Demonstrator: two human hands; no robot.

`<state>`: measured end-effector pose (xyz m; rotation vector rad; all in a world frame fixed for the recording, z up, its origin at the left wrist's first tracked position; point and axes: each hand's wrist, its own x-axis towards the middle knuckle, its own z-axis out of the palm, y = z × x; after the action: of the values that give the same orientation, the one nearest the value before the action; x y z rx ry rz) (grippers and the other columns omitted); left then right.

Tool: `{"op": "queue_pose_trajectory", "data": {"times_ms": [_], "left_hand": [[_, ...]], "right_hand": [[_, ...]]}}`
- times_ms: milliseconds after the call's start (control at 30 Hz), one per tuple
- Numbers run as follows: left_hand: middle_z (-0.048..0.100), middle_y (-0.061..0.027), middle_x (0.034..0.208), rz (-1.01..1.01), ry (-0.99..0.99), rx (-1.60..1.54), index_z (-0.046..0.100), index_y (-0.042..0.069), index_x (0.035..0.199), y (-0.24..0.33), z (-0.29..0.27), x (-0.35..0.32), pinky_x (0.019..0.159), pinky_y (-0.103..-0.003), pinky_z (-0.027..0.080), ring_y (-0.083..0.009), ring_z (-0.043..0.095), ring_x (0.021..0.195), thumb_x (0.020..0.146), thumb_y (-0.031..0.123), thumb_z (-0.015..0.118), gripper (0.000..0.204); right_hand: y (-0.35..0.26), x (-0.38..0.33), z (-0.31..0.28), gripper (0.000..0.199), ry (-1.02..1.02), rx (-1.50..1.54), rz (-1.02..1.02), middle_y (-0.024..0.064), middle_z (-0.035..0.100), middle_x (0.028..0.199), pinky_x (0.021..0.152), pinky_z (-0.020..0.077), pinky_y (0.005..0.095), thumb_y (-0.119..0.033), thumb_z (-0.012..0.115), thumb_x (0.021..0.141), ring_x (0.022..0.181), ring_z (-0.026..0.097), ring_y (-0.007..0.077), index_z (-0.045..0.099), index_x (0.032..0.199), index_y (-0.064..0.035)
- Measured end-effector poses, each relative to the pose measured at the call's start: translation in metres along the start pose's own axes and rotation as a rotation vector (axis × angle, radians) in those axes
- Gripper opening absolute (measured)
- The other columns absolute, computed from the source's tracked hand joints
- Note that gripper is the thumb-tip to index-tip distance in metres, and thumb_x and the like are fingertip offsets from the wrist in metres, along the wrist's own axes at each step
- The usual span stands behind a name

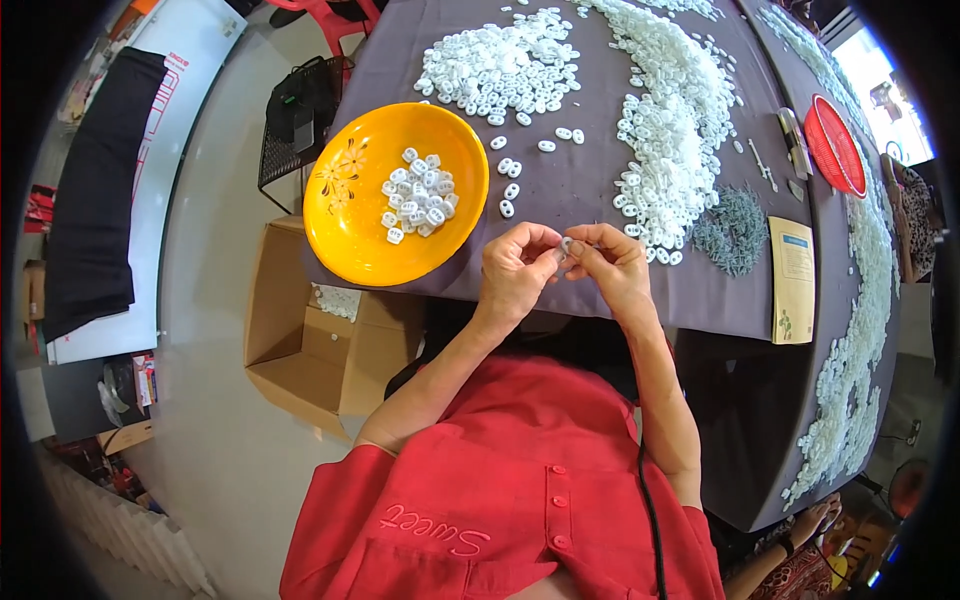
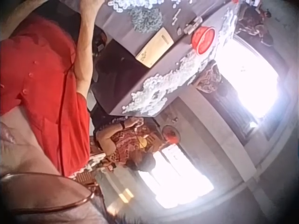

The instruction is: The person assembles plastic clips by inserting small pins into the plastic components by hand.

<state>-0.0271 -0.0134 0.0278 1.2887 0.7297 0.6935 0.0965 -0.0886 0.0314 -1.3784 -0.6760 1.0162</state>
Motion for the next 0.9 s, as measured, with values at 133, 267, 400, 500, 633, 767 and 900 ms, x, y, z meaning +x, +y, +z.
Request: {"op": "queue_pose_trajectory", "data": {"times_ms": [133, 267, 400, 500, 633, 767, 900], "left_hand": [[0.062, -0.006, 0.075, -0.001, 0.006, -0.07, 0.058, -0.003, 0.087, 0.0, 0.001, 0.002, 0.055, -0.021, 0.051, -0.0085, 0.06, 0.063, 0.08, 0.0, 0.06, 0.008], [0.062, -0.0077, 0.075, -0.042, 0.056, -0.172, 0.057, -0.005, 0.088, 0.001, 0.002, 0.002, 0.058, -0.023, 0.053, -0.0113, 0.061, 0.064, 0.08, -0.002, 0.058, 0.009], [0.061, -0.0074, 0.076, -0.004, 0.088, -0.178, 0.056, -0.006, 0.088, -0.007, 0.003, 0.003, 0.058, -0.023, 0.052, -0.0111, 0.061, 0.063, 0.079, -0.003, 0.059, 0.009], [0.061, -0.0077, 0.077, 0.024, 0.121, -0.18, 0.056, -0.005, 0.087, -0.013, 0.005, 0.003, 0.057, -0.023, 0.052, -0.0106, 0.061, 0.065, 0.078, -0.004, 0.06, 0.01], [0.061, -0.0081, 0.077, 0.072, 0.184, -0.128, 0.056, -0.005, 0.086, -0.013, 0.008, 0.007, 0.057, -0.023, 0.052, -0.0105, 0.061, 0.067, 0.078, -0.004, 0.06, 0.01], [0.062, -0.0068, 0.076, -0.006, 0.146, -0.204, 0.057, -0.004, 0.091, -0.014, 0.011, 0.006, 0.058, -0.022, 0.053, -0.0105, 0.061, 0.066, 0.078, -0.001, 0.063, 0.015], [0.063, -0.0082, 0.077, -0.092, 0.079, -0.21, 0.059, -0.006, 0.091, -0.005, 0.012, 0.004, 0.056, -0.022, 0.051, -0.0091, 0.06, 0.065, 0.079, 0.0, 0.062, 0.013]], "right_hand": [[0.001, 0.0, 0.001, 0.014, 0.032, 0.006, -0.007, 0.0048, 0.063, 0.077, 0.056, 0.0495, 0.021, -0.003, 0.06, 0.081, 0.065, 0.061, 0.01, 0.061, 0.094, 0.0019], [-0.001, -0.002, 0.003, 0.012, 0.093, -0.094, -0.049, 0.0037, 0.064, 0.074, 0.056, 0.0472, 0.0194, -0.002, 0.062, 0.079, 0.064, 0.059, 0.0082, 0.063, 0.09, 0.0011], [-0.001, -0.004, 0.004, 0.013, 0.11, -0.195, -0.059, 0.0029, 0.064, 0.071, 0.059, 0.0489, 0.0209, -0.002, 0.063, 0.077, 0.068, 0.06, 0.0075, 0.064, 0.09, 0.0015], [0.004, -0.006, 0.006, 0.014, 0.115, -0.245, -0.1, 0.0018, 0.064, 0.075, 0.059, 0.046, 0.0191, 0.0, 0.063, 0.078, 0.066, 0.058, 0.0064, 0.063, 0.091, 0.0], [0.001, -0.011, 0.014, 0.024, 0.127, -0.296, -0.257, 0.0036, 0.062, 0.083, 0.064, 0.0472, 0.0209, 0.003, 0.064, 0.073, 0.073, 0.058, 0.008, 0.059, 0.096, 0.0002], [0.005, -0.01, 0.012, 0.025, 0.177, -0.49, -0.434, 0.0086, 0.057, 0.081, 0.062, 0.0472, 0.0251, 0.002, 0.064, 0.07, 0.071, 0.059, 0.0165, 0.057, 0.094, 0.001], [0.004, -0.009, 0.004, 0.024, 0.149, -0.511, -0.43, 0.0086, 0.058, 0.081, 0.063, 0.0471, 0.0258, 0.003, 0.064, 0.07, 0.071, 0.058, 0.0166, 0.057, 0.093, 0.0009]]}}
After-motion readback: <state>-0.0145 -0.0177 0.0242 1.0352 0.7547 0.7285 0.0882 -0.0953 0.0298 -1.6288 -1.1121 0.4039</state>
